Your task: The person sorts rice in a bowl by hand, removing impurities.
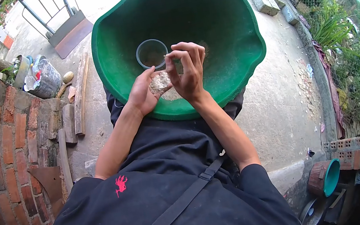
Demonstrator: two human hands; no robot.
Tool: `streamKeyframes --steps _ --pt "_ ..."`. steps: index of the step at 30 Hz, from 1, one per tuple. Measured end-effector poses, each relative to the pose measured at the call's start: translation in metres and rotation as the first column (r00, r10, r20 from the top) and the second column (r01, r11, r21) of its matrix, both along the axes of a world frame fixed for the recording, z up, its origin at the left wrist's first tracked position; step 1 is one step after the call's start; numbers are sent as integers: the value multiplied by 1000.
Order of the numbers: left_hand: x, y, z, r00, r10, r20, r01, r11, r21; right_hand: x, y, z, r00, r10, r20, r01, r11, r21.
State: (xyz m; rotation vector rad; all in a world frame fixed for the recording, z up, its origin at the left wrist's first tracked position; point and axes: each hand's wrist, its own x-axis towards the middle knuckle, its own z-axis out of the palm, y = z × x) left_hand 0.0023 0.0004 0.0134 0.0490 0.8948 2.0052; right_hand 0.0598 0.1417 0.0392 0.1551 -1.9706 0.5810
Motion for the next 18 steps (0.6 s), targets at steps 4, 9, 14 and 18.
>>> streamKeyframes --steps 4,9,14,18 --pt "3 2 2 999 32 9 -32 999 -29 -9 1 -6 970 -155 189 132 983 127" --pt "4 1 7 997 72 23 -71 996 -45 5 9 -8 944 -63 323 72 997 -15" --pt "2 2 -1 991 127 49 -125 991 -49 15 11 -12 890 -13 456 -15 998 58" --pt "0 1 -7 992 118 47 -116 993 -27 16 8 -11 888 -20 459 -59 986 156"
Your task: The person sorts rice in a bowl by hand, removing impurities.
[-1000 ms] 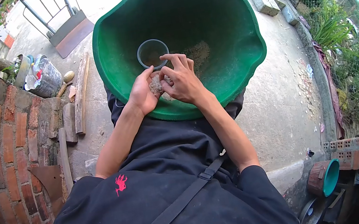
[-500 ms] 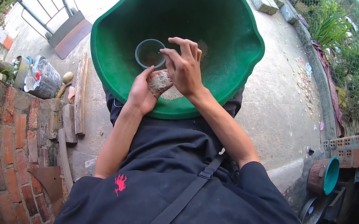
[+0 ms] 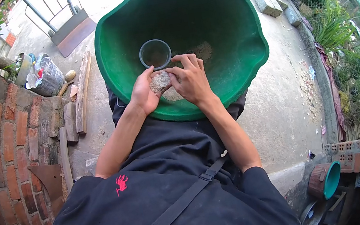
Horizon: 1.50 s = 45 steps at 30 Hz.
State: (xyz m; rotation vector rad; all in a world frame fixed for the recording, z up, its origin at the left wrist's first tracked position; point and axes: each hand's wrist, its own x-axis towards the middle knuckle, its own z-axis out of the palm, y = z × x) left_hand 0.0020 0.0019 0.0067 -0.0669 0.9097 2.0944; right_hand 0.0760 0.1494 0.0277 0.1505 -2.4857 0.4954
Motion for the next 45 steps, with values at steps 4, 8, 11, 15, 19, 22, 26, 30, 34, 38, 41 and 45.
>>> streamKeyframes --steps 4,8,11,15,19,22,26,30,34,38,41,45 --pt "-1 0 -3 1000 14 -13 -14 1000 -11 0 1 1 1000 29 5 -29 999 14" --pt "-1 0 -3 1000 -19 -2 19 1000 5 -1 2 -2 1000 12 20 -12 1000 -2" --pt "-1 0 -3 1000 -26 -12 26 1000 3 -2 2 -4 999 11 43 -10 999 -33" --pt "0 0 0 999 -41 -5 41 999 -14 -2 2 -4 996 14 87 -8 998 -64" --pt "-2 0 -3 997 -80 -8 80 997 -13 -3 5 -11 988 -15 151 38 987 -154" --pt "-2 1 -4 996 -90 -12 90 996 -11 -4 8 -17 981 -11 195 55 974 -219" --pt "1 0 5 997 -76 -12 75 997 -13 -6 9 -17 983 -1 185 60 948 -313" --pt "4 -1 12 996 -85 -32 86 996 19 -10 2 2 999 1 -41 -17 924 -383" --pt "5 0 16 996 -93 7 92 994 61 -8 -4 14 909 -100 -405 -45 942 -333" --pt "3 0 9 996 -94 -5 94 994 49 -10 -6 15 917 -83 -390 7 981 -192" --pt "3 0 12 999 -46 13 46 999 -4 -10 -7 4 992 -36 -119 -18 905 -424" --pt "4 -1 13 998 -62 -17 63 997 43 -5 1 5 996 47 -70 -74 894 -442"
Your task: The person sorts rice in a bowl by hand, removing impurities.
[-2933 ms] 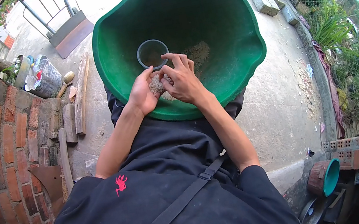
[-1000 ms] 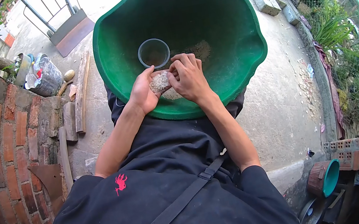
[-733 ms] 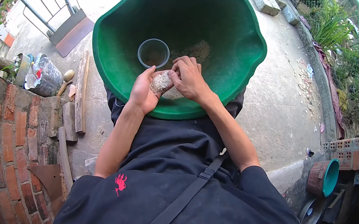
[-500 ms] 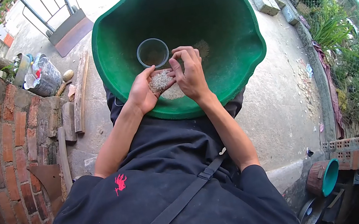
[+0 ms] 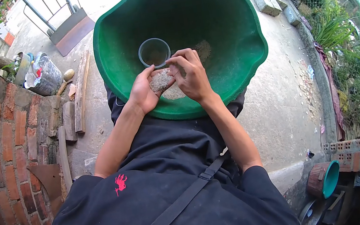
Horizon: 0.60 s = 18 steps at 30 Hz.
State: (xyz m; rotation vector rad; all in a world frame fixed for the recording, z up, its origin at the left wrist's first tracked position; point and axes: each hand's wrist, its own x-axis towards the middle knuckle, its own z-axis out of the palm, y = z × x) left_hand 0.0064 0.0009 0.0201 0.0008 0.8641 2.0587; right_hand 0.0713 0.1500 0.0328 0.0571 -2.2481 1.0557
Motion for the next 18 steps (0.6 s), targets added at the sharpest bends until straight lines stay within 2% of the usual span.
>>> streamKeyframes --steps 2,3,5,6,10,18 --pt "1 0 2 999 39 35 -37 998 -45 4 -2 9 991 131 19 -132 969 208" --pt "1 0 2 999 39 34 -37 998 -46 5 -3 8 991 131 19 -132 969 208" --pt "-1 -3 -1 999 34 29 -31 994 -108 4 -6 3 961 239 142 -265 940 214" --pt "-2 -3 -4 999 35 30 -31 994 -109 3 -7 3 958 250 141 -281 918 279" --pt "-2 -2 -8 999 40 4 -39 997 -70 6 -11 2 939 289 186 -333 897 289" --pt "1 -2 -1 999 54 -4 -54 995 -88 3 -17 0 960 257 115 -282 888 363"
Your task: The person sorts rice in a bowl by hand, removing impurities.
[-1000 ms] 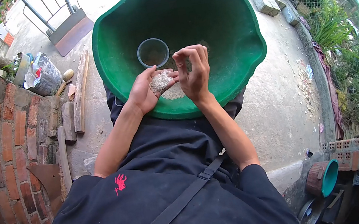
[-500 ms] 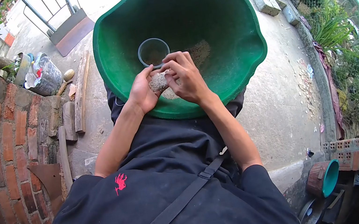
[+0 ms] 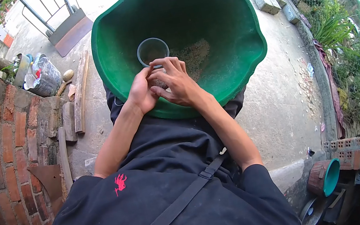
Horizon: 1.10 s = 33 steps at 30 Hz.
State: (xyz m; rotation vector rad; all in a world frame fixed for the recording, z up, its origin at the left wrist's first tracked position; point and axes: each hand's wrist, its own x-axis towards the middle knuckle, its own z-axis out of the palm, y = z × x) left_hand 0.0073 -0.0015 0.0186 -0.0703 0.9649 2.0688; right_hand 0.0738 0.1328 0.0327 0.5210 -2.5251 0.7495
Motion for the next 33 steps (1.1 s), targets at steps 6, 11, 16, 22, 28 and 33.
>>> streamKeyframes --steps 6,11,16,22,28,33 --pt "0 1 2 1000 14 -8 -14 1000 -5 -1 -1 -2 1000 -19 -20 19 1000 21" --pt "-4 4 -13 999 11 -32 -10 999 40 -2 -5 -4 999 -52 -9 52 999 -6" --pt "-2 4 -8 999 -6 -41 7 1000 16 -3 -8 -5 997 -77 -20 77 997 4" --pt "0 3 -4 999 -30 -45 29 1000 -10 -3 -10 -6 996 -89 4 89 996 -10" --pt "0 4 -2 1000 -6 -21 6 1000 1 -4 -9 -5 996 -84 9 84 996 -41" --pt "-2 3 -6 1000 9 19 -9 1000 19 -3 -9 -2 997 -83 5 83 994 -71"
